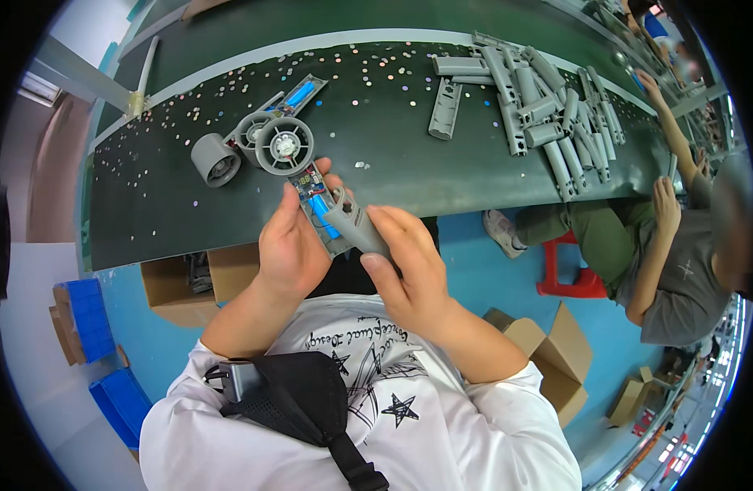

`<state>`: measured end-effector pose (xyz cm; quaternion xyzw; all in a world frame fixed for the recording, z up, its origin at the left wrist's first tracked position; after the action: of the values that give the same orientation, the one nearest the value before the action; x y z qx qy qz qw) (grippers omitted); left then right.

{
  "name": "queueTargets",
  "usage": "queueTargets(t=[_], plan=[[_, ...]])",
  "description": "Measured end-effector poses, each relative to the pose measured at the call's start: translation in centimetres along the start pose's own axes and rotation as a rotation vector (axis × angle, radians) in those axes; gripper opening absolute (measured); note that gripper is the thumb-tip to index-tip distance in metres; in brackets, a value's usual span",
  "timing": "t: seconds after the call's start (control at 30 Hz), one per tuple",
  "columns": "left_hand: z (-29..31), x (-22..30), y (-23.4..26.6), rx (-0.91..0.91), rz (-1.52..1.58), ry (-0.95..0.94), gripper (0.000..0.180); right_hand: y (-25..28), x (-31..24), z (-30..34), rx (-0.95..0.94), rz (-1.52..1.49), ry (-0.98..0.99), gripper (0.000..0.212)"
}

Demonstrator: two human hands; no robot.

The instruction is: Manually assemble parts of a handheld electronic device at a factory conveyor belt station.

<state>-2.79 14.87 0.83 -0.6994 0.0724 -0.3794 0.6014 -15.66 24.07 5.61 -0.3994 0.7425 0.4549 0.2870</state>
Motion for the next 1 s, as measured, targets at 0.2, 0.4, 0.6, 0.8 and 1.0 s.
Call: queueTargets(t=[0.2,0.4,0.6,0.8,1.0], plan=[[0.3,0.2,-0.9,0.051,-0.033,-0.018,0.048,-2.4,-0.7,-0.6,-0.064,0.391,0.196,0.049],[0.6,0.2,-0.1,0.053,0.034,-0.004,0.046,-0.1,-0.5,-1.3,0.137,0.272,0.203,0.046],[0.4,0.0,-0.6,-0.005,0.033,-0.029,0.045,-1.2,-1.2,-2.0,0.075,0.383,0.200,0.045],[0.5,0.0,-1.1,0.047,0.040,-0.054,0.044,-1.7,-1.1,-2.5,0.120,0.427,0.233,0.044],[0.5,0.2,-1.4,-0.042,0.012,-0.087,0.045,-1.7,-1.2,-2.7,0.108,0.441,0.245,0.043]])
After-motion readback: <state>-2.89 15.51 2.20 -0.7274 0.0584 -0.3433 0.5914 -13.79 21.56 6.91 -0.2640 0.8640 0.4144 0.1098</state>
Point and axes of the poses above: each hand's wrist, its own z-axis away from the middle knuckle, its own y-axis out of the back of the hand, x = y × z, the point moved 4 cm from there along -z, towards the middle knuckle, and after that the axes turned 2 degrees about -x, right-handed, at the moved point
